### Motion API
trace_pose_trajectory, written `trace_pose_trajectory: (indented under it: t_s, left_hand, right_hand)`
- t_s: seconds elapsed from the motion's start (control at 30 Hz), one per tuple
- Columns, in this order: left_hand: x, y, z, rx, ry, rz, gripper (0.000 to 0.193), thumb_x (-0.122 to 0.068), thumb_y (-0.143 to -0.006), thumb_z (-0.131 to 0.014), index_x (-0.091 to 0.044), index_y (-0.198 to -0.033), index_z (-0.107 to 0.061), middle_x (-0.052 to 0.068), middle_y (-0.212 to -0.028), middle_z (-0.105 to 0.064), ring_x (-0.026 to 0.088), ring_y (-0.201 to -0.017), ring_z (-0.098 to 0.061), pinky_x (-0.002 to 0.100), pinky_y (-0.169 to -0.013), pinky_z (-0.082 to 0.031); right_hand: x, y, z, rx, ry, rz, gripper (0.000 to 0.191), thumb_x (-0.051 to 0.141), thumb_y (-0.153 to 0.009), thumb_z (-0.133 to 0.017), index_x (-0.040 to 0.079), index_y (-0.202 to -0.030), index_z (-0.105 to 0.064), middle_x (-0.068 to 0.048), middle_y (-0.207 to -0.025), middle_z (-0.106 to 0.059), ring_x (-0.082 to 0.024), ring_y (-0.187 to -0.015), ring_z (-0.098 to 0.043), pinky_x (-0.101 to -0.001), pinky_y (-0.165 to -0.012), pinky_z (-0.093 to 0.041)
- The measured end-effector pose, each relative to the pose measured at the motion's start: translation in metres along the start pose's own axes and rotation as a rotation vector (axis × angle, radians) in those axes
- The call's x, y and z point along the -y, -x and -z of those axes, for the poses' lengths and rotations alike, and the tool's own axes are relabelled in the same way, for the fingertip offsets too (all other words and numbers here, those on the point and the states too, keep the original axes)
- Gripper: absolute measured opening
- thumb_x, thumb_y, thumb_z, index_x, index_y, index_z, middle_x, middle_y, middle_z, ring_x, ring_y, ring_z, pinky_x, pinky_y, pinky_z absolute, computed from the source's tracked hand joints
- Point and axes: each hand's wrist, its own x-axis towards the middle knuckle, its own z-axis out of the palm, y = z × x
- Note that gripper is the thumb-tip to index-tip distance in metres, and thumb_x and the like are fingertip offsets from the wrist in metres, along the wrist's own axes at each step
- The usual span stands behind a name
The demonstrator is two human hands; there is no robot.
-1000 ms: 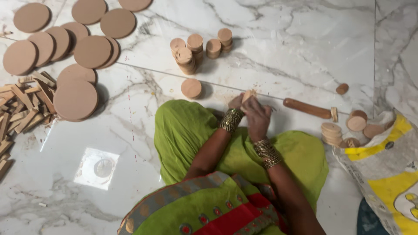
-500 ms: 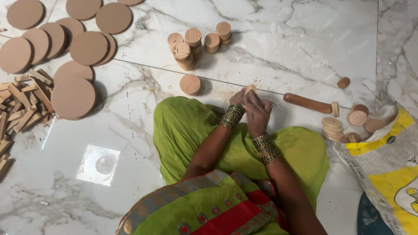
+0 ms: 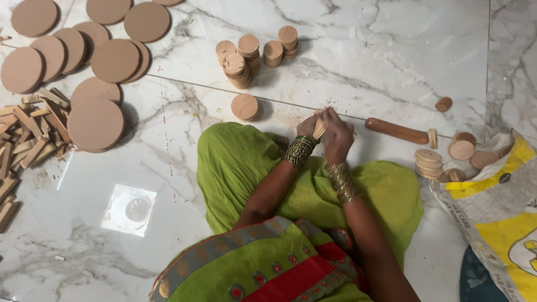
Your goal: The person sits cross-legged on the floor and rubs small wooden discs and blocks by hand, producing wood dust as they smooth the pieces. They work one piece at a time and set finished pieces onto a pile of similar wooden parts beside them.
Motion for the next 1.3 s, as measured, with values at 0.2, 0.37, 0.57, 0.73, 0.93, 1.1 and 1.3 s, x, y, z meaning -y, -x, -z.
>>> trace_pose_trajectory:
  t_s: [0.2, 0.37, 0.57, 0.73, 0.93, 1.1, 1.3]
  left_hand:
    - [-0.003, -0.001, -0.003, 0.07, -0.111, -0.077, 0.038, -0.03, -0.103, -0.058, 0.001, -0.124, -0.067, 0.015, -0.1, -0.075, 0.021, -0.082, -0.072, 0.03, -0.064, -0.063]
    - [-0.012, -0.006, 0.002, 0.32, -0.393, -0.31, 0.05, -0.037, -0.108, -0.05, 0.007, -0.124, -0.066, 0.019, -0.104, -0.076, 0.022, -0.089, -0.074, 0.029, -0.07, -0.064]
    - [0.006, 0.003, -0.002, 0.062, 0.066, -0.102, 0.042, -0.029, -0.103, -0.063, 0.008, -0.122, -0.068, 0.02, -0.1, -0.076, 0.026, -0.081, -0.074, 0.035, -0.066, -0.063]
    - [-0.003, -0.001, 0.002, 0.193, 0.155, -0.018, 0.04, -0.03, -0.104, -0.058, 0.006, -0.119, -0.066, 0.019, -0.101, -0.074, 0.026, -0.084, -0.074, 0.036, -0.07, -0.063]
    - [0.002, 0.002, 0.0, 0.287, 0.324, -0.064, 0.038, -0.031, -0.106, -0.052, 0.004, -0.115, -0.064, 0.017, -0.103, -0.071, 0.027, -0.086, -0.074, 0.037, -0.075, -0.064]
    - [0.009, 0.006, -0.002, 0.339, 0.46, -0.212, 0.035, -0.028, -0.11, -0.05, 0.005, -0.113, -0.062, 0.017, -0.104, -0.069, 0.028, -0.087, -0.073, 0.039, -0.077, -0.065]
    - [-0.001, 0.001, -0.003, 0.097, 0.1, -0.221, 0.045, -0.037, -0.109, -0.046, 0.005, -0.106, -0.062, 0.018, -0.094, -0.07, 0.027, -0.074, -0.073, 0.038, -0.064, -0.064]
  right_hand:
    - [0.0, 0.004, 0.001, 0.049, 0.181, -0.008, 0.028, 0.013, -0.1, -0.063, 0.019, -0.124, -0.075, -0.004, -0.14, -0.067, -0.014, -0.118, -0.066, -0.0308, -0.105, -0.042]
    - [0.002, 0.018, -0.003, 0.079, 0.415, 0.194, 0.028, 0.017, -0.099, -0.067, 0.014, -0.126, -0.074, -0.005, -0.143, -0.066, -0.025, -0.124, -0.06, -0.0355, -0.111, -0.034]
    - [0.004, -0.003, -0.005, 0.073, 0.017, -0.155, 0.029, 0.018, -0.104, -0.06, 0.017, -0.129, -0.072, -0.002, -0.142, -0.066, -0.019, -0.128, -0.069, -0.04, -0.116, -0.044]
    - [0.018, 0.012, -0.004, 0.143, 0.399, 0.067, 0.032, 0.021, -0.1, -0.062, 0.01, -0.13, -0.069, -0.014, -0.155, -0.051, -0.028, -0.11, -0.063, -0.0433, -0.096, -0.046]
    - [0.019, 0.006, -0.008, 0.013, 0.279, 0.12, 0.035, 0.017, -0.095, -0.066, 0.009, -0.128, -0.063, -0.022, -0.132, -0.052, -0.037, -0.12, -0.058, -0.0437, -0.104, -0.047]
    - [0.014, -0.015, -0.01, 0.175, 0.138, 0.011, 0.04, 0.004, -0.093, -0.065, 0.008, -0.131, -0.052, -0.018, -0.13, -0.056, -0.034, -0.12, -0.06, -0.0471, -0.103, -0.05]
    - [0.016, -0.021, 0.01, 0.097, -0.233, -0.347, 0.06, -0.009, -0.089, -0.056, 0.013, -0.144, -0.047, -0.014, -0.122, -0.064, -0.018, -0.099, -0.065, -0.0341, -0.081, -0.059]
